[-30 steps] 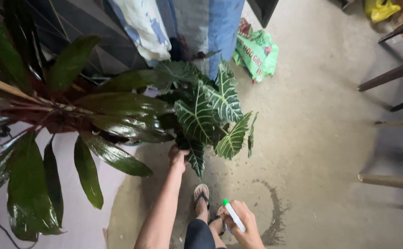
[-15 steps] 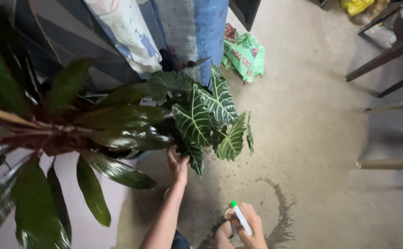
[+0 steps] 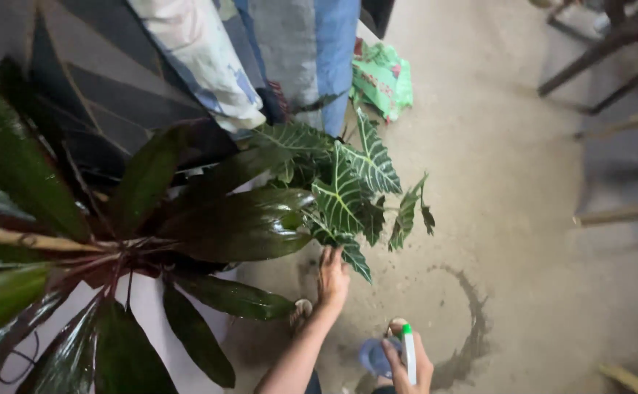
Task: The person uses a spray bottle to mist the leaves of two potted indoor plants. They repeatedly lift leaves with one hand and spray the undersides and tops with the other, moving around the plants to cover different areas.
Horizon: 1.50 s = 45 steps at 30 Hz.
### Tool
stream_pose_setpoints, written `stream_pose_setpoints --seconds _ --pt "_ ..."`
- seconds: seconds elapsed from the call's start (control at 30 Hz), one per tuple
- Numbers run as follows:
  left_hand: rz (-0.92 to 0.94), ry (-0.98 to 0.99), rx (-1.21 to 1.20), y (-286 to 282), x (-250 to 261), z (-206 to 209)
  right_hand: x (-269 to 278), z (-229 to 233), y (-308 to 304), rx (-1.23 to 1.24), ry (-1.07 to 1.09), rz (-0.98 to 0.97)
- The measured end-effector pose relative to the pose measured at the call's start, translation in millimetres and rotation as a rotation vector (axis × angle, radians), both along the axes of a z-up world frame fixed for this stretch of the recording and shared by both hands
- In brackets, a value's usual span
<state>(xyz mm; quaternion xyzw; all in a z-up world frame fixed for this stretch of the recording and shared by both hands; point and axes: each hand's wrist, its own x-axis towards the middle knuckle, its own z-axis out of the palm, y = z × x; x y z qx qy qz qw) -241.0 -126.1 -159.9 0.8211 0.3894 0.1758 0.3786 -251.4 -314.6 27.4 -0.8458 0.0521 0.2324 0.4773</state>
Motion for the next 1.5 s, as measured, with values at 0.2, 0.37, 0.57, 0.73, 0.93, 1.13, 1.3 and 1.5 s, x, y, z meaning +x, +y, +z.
stream_pose_setpoints --seconds 0.2,0.37,0.57,0.73,0.93,1.13,1.3,1.5 --pt "-0.077 0.091 0.342 26.7 7.2 17.2 -27.9 -36.6 -5.9 -0.012 -0.12 0.103" --pt "-0.223 0.255 0.349 50.3 12.3 63.6 -29.5 -31.6 5.3 -0.023 -0.018 0.158" --pt "-0.04 0.026 0.037 101.6 25.8 65.4 -20.5 -33.9 13.3 -0.01 -0.054 0.345" --pt "-0.049 -0.112 -0.167 144.0 22.2 33.4 -8.3 -26.3 22.9 0.117 -0.248 0.474" --pt "0.007 -0.049 -0.386 152.6 24.0 55.2 0.4 -25.5 41.4 0.139 -0.303 0.437" --pt "0.091 -0.112 -0.505 146.7 24.9 45.9 -2.9 -28.2 35.0 0.079 -0.226 0.449" --pt "0.143 -0.141 -0.596 146.0 29.1 44.1 -4.6 -32.6 28.0 0.182 -0.206 0.463" --pt "0.266 -0.115 -0.907 144.2 31.4 53.7 -4.5 -37.4 28.5 0.08 -0.168 0.351"
